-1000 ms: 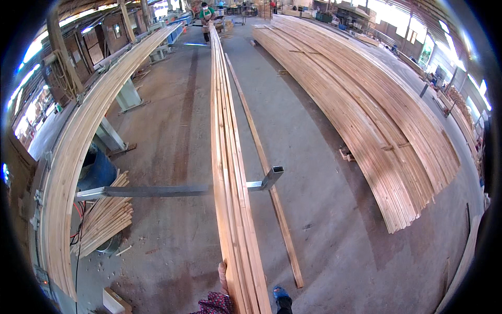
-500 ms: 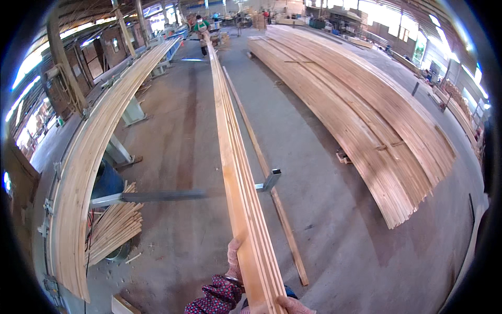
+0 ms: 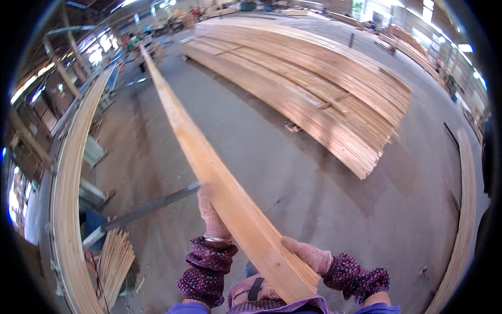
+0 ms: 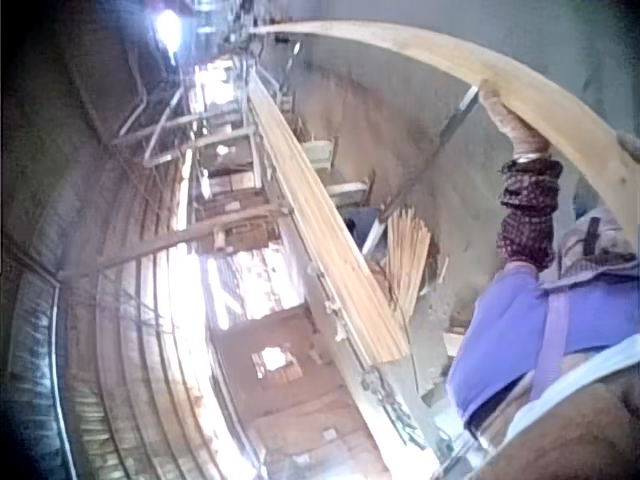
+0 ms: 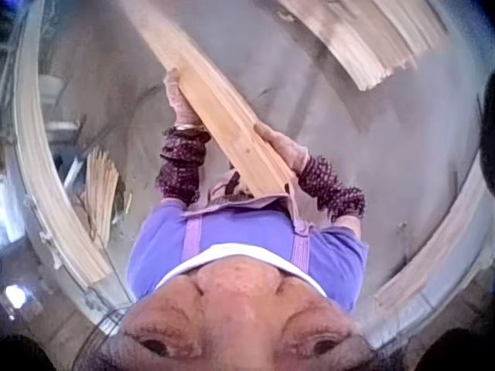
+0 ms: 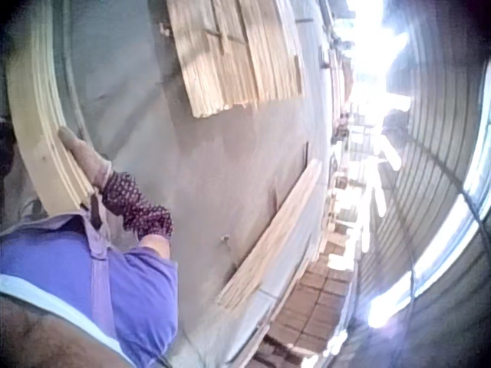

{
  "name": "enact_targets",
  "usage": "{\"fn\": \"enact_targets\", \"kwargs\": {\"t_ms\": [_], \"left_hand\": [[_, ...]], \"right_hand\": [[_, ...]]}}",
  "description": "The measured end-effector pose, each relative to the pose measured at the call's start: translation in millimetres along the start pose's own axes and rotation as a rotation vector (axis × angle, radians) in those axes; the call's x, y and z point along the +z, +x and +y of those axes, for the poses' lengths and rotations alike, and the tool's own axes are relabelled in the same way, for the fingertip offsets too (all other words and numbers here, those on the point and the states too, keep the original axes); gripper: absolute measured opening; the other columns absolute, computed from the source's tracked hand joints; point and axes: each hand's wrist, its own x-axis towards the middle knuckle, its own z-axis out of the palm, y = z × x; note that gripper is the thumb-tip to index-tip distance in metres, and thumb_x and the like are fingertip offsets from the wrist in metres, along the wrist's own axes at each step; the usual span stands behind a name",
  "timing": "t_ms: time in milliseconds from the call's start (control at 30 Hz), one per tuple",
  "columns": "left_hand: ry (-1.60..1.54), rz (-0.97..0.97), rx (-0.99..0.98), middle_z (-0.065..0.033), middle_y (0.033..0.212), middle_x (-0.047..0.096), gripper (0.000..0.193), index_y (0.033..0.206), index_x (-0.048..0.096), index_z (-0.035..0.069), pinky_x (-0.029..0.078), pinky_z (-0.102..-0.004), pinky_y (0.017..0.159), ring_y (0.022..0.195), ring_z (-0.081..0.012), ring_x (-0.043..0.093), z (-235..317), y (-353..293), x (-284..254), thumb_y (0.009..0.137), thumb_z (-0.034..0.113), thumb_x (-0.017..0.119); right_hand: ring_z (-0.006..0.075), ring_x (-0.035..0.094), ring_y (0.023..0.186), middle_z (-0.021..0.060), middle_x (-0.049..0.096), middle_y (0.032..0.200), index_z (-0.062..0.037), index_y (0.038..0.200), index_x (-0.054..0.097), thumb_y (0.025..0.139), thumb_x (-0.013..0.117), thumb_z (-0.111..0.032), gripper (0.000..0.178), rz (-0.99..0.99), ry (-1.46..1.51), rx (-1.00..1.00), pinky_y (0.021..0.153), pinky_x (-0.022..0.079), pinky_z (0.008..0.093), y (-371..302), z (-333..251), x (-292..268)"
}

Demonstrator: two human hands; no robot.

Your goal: The person repeatedly picks up long wooden planks from a metal rack, carries them to a designated area, and stacks them on top of a growing pile. The task involves lifting, walking, and placing the planks in a repetitive loop.

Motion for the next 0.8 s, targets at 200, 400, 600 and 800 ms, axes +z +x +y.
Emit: {"fn": "enact_targets", "kwargs": {"t_ms": [200, 400, 600, 800], "left_hand": [[-0.001, -0.101, -0.060, -0.0113, 0.101, 0.058, 0.064, 0.121, 0.050, 0.004, 0.052, -0.0379, 0.077, 0.088, -0.0254, 0.059, -68, 28, 124, 0.085, 0.056, 0.053], [0.077, -0.042, -0.054, -0.0131, 0.101, 0.057, 0.067, 0.125, 0.046, 0.003, 0.051, -0.0386, 0.077, 0.090, -0.0265, 0.059, -180, 90, 179, 0.085, 0.057, 0.051], [0.166, -0.018, -0.083, -0.0117, 0.105, 0.054, 0.069, 0.122, 0.044, 0.002, 0.050, -0.0386, 0.079, 0.095, -0.0251, 0.056, -296, 137, 232, 0.085, 0.060, 0.050], [0.205, -0.016, -0.113, -0.0131, 0.105, 0.055, 0.070, 0.123, 0.044, 0.004, 0.051, -0.0396, 0.079, 0.095, -0.0269, 0.057, -407, 178, 312, 0.086, 0.063, 0.046]], "right_hand": [[0.0087, 0.062, 0.095, 0.0054, 0.063, 0.115, -0.0001, 0.130, 0.051, 0.097, 0.052, -0.041, 0.052, 0.106, -0.135, -0.181, 0.083, 0.053, 0.0270, -74, -79, -59], [0.0116, 0.062, 0.093, 0.0061, 0.063, 0.104, -0.0011, 0.118, 0.055, 0.096, 0.053, -0.030, 0.036, 0.052, 0.025, -0.262, 0.079, 0.054, 0.0289, -135, -135, -182], [0.0078, 0.058, 0.086, -0.0003, 0.060, 0.097, -0.0025, 0.102, 0.061, 0.095, 0.056, -0.031, 0.030, 0.208, 0.085, -0.299, 0.074, 0.052, 0.0261, -174, -202, -278], [0.0097, 0.058, 0.087, 0.0023, 0.062, 0.096, 0.0016, 0.106, 0.061, 0.094, 0.055, -0.032, 0.037, 0.246, -0.233, -0.488, 0.072, 0.051, 0.0281, -201, -260, -407]]}}
